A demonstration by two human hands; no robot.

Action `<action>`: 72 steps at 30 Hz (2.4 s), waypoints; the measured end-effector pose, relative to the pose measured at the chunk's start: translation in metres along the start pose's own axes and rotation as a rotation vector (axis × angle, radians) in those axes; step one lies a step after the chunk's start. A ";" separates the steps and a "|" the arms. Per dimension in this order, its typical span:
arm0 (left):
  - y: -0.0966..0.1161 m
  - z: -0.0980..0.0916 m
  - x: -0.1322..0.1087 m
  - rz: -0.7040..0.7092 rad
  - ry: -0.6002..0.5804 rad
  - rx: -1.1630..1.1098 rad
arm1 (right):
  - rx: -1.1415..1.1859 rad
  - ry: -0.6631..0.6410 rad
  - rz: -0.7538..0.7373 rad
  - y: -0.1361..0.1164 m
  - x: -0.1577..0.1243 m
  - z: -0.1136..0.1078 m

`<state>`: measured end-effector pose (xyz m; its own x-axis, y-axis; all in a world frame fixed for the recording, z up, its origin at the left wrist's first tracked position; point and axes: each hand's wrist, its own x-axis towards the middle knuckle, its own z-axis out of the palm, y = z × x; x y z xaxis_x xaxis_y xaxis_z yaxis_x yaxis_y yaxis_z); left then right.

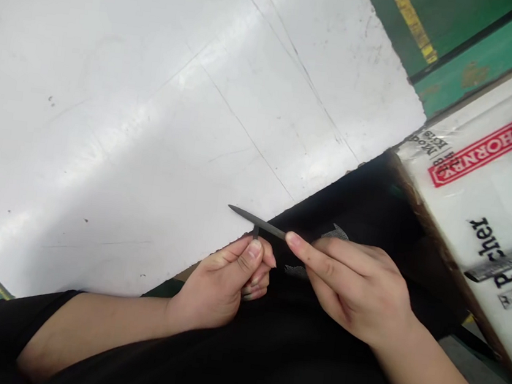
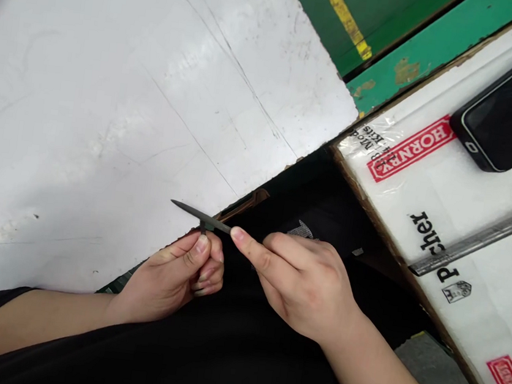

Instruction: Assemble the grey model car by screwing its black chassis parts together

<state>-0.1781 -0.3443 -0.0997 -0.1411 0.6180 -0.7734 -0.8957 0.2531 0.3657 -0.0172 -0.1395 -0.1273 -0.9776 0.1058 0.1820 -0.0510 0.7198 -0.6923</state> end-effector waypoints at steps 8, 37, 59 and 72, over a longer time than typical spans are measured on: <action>0.001 0.001 0.001 0.004 0.001 0.011 | -0.032 0.005 -0.007 -0.001 -0.003 -0.002; 0.001 0.001 0.000 -0.003 -0.007 0.031 | -0.068 -0.074 -0.050 0.006 0.012 -0.016; 0.002 -0.001 -0.001 0.011 -0.006 0.025 | -0.072 -0.027 -0.049 0.005 0.011 -0.007; 0.007 -0.001 -0.001 -0.002 -0.019 0.033 | -0.069 -0.018 -0.022 0.008 0.013 0.000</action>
<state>-0.1845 -0.3440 -0.0965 -0.1308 0.6311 -0.7646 -0.8814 0.2791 0.3812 -0.0306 -0.1321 -0.1307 -0.9799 0.0773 0.1838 -0.0592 0.7674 -0.6385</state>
